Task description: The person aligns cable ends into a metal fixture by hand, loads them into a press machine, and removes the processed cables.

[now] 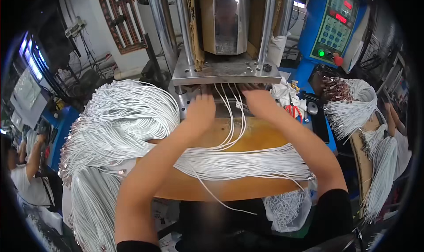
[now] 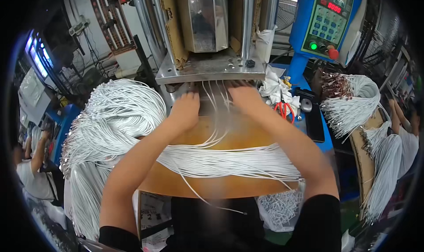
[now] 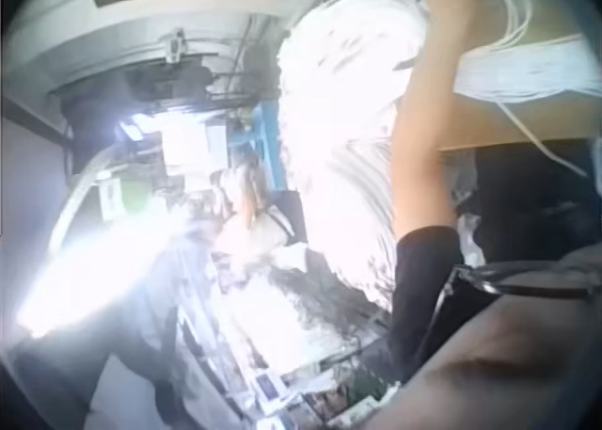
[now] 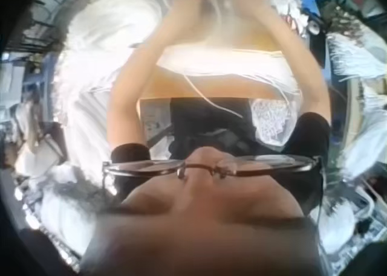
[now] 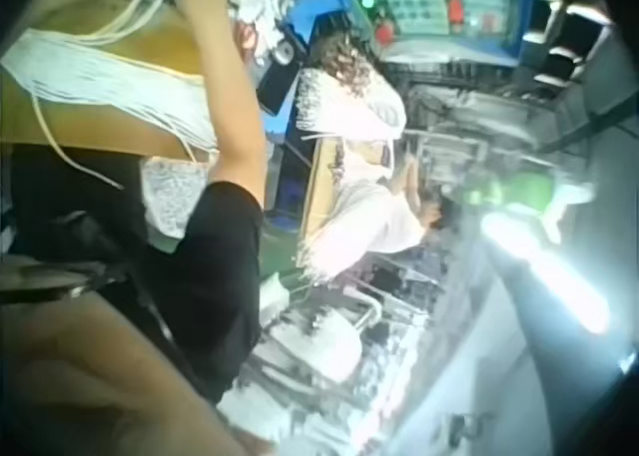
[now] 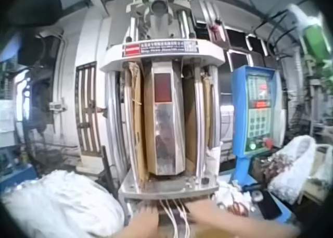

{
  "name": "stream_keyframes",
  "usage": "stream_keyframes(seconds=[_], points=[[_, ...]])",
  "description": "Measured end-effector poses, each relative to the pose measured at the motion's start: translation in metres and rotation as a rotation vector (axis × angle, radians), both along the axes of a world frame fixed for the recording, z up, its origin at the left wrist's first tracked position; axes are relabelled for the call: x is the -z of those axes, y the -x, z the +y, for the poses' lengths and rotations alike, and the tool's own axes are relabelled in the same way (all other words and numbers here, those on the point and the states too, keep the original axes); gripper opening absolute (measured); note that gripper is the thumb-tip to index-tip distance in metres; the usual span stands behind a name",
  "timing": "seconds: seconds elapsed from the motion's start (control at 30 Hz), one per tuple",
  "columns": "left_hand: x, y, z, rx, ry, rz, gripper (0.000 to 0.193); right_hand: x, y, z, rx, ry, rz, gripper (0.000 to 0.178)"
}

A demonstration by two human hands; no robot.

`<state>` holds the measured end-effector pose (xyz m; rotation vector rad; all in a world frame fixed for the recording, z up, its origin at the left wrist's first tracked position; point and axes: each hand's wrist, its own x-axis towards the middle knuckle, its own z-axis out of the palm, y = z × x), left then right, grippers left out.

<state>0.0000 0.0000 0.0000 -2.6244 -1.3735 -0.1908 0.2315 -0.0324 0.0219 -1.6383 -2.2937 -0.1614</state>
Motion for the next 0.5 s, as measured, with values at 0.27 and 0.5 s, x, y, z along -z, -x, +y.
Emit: stream_keyframes(seconds=[0.27,0.5], points=[[-0.006,0.155,-0.207,0.341,0.259,-0.289,0.052,0.015,-0.010,-0.259,-0.109,0.319,0.097,0.071],[0.033,0.166,-0.222,0.297,0.039,0.057,0.058,0.044,-0.013,-0.267,0.007,0.245,-0.077,0.072]])
